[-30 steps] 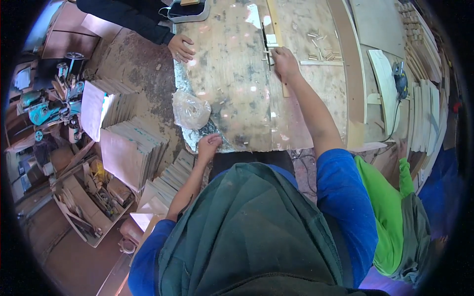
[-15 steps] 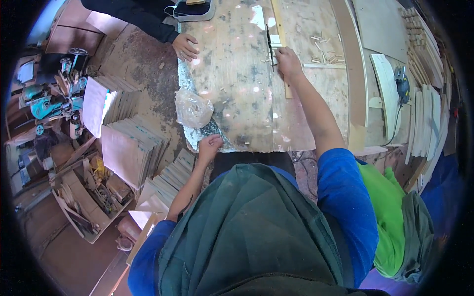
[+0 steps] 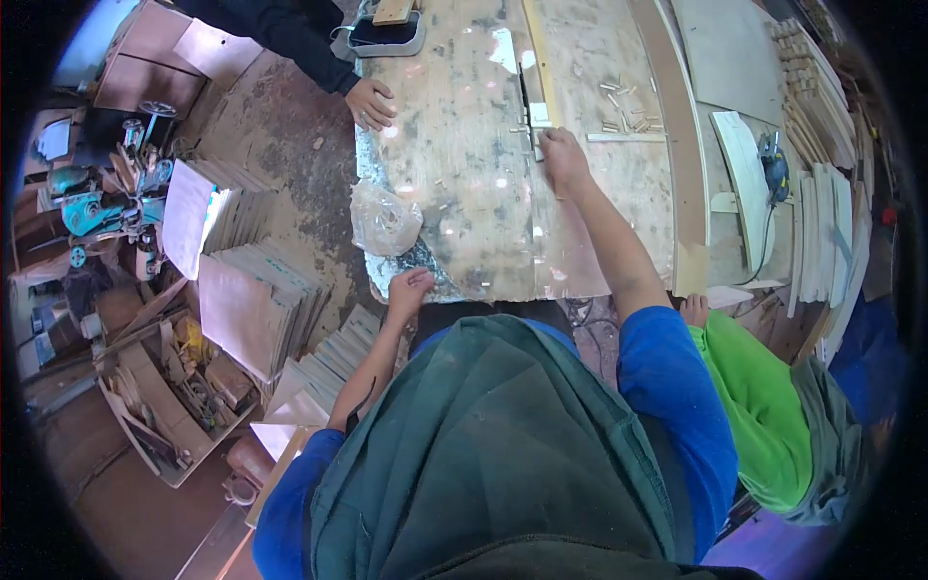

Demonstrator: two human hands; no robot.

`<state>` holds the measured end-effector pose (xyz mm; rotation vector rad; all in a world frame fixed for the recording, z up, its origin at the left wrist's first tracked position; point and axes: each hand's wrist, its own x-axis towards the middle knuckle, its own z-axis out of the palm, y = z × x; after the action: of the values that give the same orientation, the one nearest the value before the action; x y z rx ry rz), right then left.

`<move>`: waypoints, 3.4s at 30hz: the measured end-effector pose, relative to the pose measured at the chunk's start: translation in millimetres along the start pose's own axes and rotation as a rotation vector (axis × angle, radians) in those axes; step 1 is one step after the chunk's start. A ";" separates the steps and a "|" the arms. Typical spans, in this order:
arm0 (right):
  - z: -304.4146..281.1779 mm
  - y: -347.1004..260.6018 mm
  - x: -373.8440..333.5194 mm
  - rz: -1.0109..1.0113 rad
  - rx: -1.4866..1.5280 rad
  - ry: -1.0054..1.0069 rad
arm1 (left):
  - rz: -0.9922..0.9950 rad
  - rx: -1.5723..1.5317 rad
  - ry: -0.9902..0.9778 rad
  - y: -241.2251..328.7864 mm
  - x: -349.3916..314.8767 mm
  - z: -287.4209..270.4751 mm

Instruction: Assembling small wooden slats on a workbench in a workshop environment.

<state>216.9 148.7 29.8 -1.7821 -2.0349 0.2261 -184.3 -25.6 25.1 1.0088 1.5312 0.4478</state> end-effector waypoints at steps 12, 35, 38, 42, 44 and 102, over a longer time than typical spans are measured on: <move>-95.3 -76.0 -149.8 0.146 0.494 0.238 | 0.152 -0.296 -0.456 108.8 24.9 106.3; -66.9 73.0 -118.3 0.747 0.930 0.314 | 0.135 -0.532 -0.201 303.7 239.7 361.9; -65.9 49.1 -152.4 0.775 1.015 0.241 | 0.148 -0.359 -0.134 309.8 249.4 359.3; -49.1 24.0 -216.0 0.741 1.221 0.285 | 0.126 -0.422 -0.379 286.7 233.2 352.9; -48.5 10.2 -233.3 0.760 1.321 0.289 | 0.147 -0.279 -0.462 246.9 216.2 330.9; 100.1 -253.0 -62.7 0.174 0.441 -0.278 | 0.332 -0.181 -0.172 38.3 138.2 -84.4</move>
<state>-48.3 61.5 26.1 -1.7091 -1.8134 0.9444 -241.6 126.8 -9.2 1.1313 1.1508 0.6999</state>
